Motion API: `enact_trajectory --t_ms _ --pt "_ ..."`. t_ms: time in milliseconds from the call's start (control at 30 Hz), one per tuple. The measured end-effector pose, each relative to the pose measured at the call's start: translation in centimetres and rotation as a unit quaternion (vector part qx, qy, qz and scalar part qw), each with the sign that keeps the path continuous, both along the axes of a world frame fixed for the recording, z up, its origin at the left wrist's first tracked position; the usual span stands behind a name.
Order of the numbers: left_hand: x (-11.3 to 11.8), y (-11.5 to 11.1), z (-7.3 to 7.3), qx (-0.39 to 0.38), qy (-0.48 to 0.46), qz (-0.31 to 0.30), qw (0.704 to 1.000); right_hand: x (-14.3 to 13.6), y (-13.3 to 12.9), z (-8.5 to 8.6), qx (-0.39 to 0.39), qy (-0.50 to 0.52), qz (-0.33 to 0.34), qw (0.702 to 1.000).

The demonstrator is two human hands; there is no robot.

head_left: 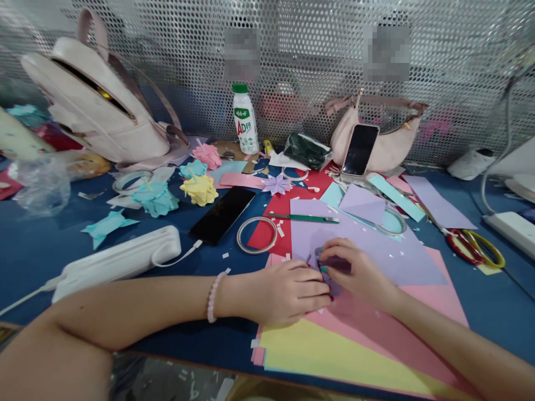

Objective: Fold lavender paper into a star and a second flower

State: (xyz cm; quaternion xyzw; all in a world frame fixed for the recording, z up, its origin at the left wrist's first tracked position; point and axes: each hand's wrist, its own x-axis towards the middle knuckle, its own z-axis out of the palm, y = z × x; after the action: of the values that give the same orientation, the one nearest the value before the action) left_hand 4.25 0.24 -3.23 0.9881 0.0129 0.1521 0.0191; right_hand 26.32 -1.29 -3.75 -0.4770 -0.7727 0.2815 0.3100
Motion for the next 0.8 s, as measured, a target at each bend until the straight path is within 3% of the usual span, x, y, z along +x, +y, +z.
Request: enact_trajectory --t_ms 200,367,533,800 --pt "0.1 -0.06 -0.16 0.015 0.005 -0.004 1.0 0.09 -0.02 0.14 -0.116 0.057 -0.03 0.991" --pt "0.04 -0.04 -0.27 0.015 0.008 -0.01 1.0 0.17 -0.21 0.16 -0.08 0.042 -0.037 0.995" --pt "0.07 -0.04 -0.06 0.009 0.001 -0.014 1.0 0.53 -0.07 0.65 -0.151 0.092 0.027 0.984" --pt "0.13 0.0 0.07 0.0 -0.006 -0.03 1.0 0.77 0.02 0.83 -0.202 0.188 0.042 0.96"
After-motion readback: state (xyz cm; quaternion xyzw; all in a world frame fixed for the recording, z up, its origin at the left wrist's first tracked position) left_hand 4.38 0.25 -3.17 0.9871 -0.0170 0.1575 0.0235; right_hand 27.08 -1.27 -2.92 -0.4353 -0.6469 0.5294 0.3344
